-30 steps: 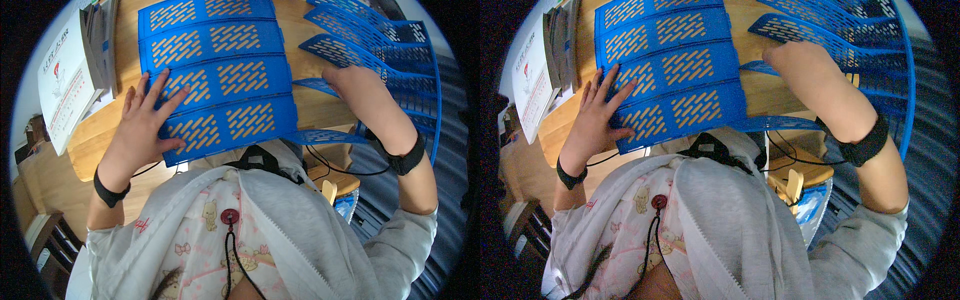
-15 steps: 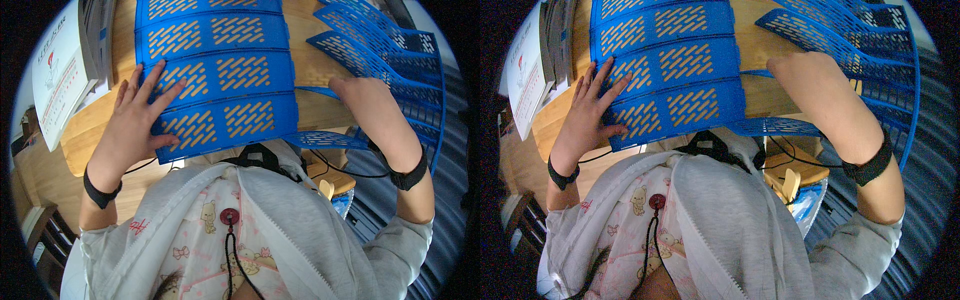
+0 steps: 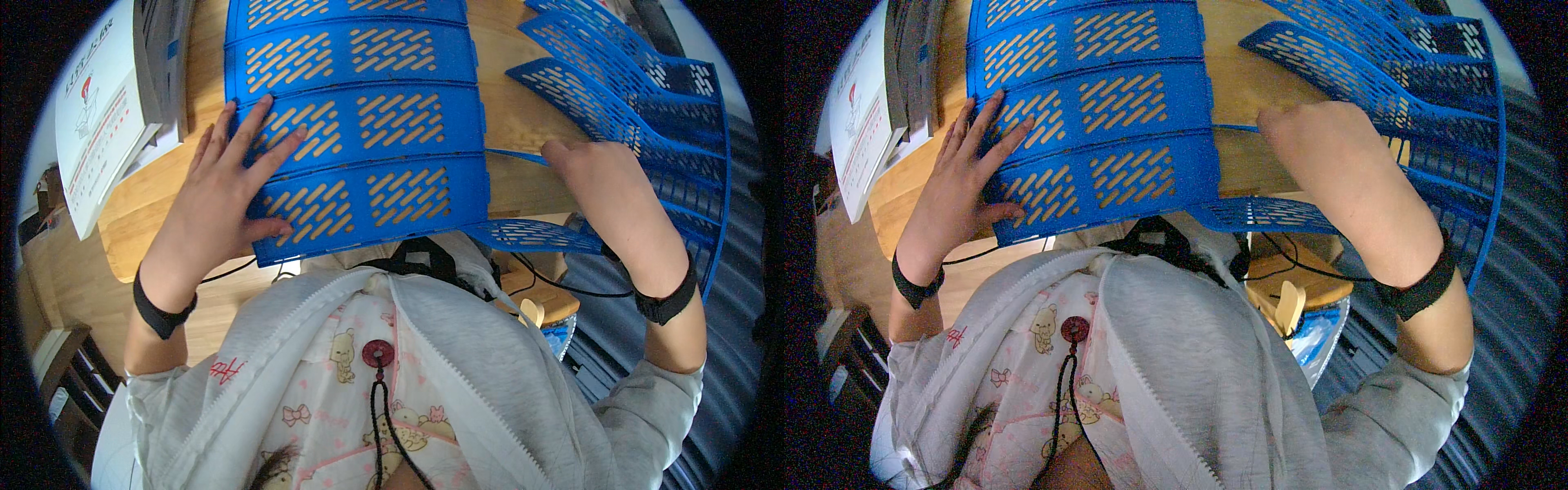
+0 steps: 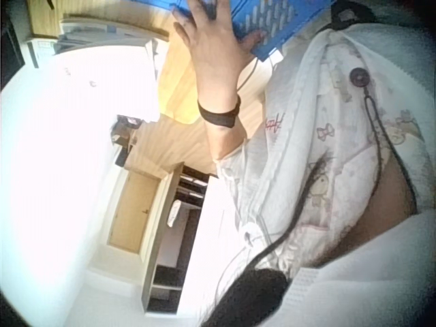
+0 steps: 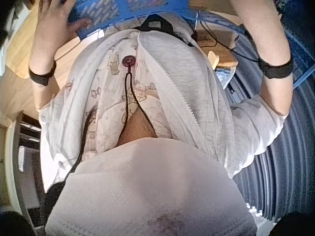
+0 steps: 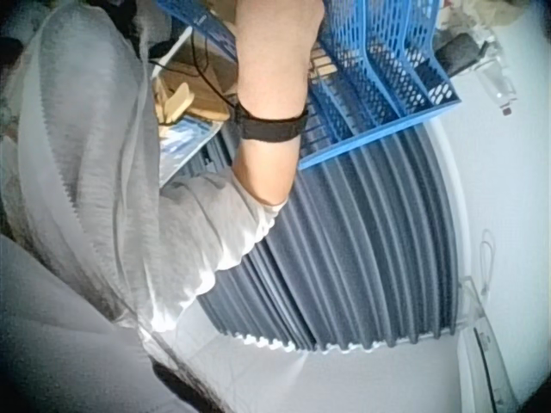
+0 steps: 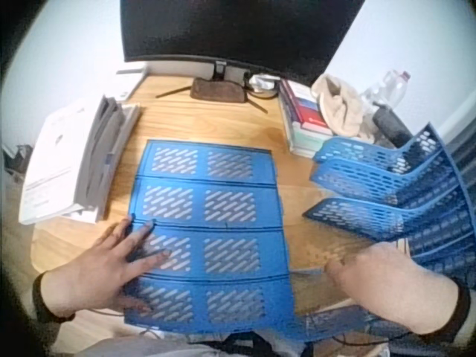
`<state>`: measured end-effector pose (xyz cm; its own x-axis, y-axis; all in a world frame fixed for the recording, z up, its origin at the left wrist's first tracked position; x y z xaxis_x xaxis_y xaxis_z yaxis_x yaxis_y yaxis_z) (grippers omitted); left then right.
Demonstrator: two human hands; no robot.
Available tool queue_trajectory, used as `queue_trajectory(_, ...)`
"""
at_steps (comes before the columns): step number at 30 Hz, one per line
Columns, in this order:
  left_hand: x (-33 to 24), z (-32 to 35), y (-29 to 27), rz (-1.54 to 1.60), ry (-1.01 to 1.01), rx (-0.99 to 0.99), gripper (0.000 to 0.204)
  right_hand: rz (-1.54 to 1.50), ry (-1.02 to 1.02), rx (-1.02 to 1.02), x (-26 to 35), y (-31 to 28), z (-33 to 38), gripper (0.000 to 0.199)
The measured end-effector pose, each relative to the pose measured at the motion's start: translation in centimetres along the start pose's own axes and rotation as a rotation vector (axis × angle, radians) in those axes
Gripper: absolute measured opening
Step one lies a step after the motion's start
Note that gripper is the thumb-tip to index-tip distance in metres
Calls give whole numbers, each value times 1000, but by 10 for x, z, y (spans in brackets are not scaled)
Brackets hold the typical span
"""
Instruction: The person assembles a blue plastic basket by hand, inserting side panels into a base and then attaching the top lid. They align and press the pieces together to form a complete basket.
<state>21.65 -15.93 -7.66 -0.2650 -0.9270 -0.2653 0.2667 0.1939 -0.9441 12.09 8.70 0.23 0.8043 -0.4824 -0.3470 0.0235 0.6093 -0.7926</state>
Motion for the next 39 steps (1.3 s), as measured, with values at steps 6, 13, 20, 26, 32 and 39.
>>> queue_trajectory(6, 0, 0, 1, 74, -17, 9, 101, 47, -9, 17, 2, 4, 0, 13)
queue_trajectory(13, 0, -1, 2, 136, -25, 12, 101, 30, -28, 6, 2, 6, 3, 12)
queue_trajectory(20, 0, 0, 3, 130, -31, 12, 101, 35, -8, 6, 3, 4, 3, 10)
queue_trajectory(26, -3, 0, 0, 89, -13, -4, 98, 19, -27, -7, 4, 2, 3, 10)
queue_trajectory(32, -6, -2, 2, 140, -1, 22, 102, 17, -37, 13, 5, 5, 3, 11)
queue_trajectory(39, -14, -9, 3, 121, 44, 28, 103, -84, -54, -23, 10, 1, 6, 11)
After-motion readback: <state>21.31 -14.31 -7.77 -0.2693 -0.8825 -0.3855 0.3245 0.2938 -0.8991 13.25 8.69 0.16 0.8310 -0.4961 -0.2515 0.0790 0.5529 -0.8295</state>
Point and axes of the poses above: each hand's wrist, its own z-axis away from the middle knuckle, its own y-axis out of the palm, x = y × z, the point moved 8 cm from there along -z, towards the middle knuckle, and after that the axes turned 2 degrees about y, right-handed, at the moved point
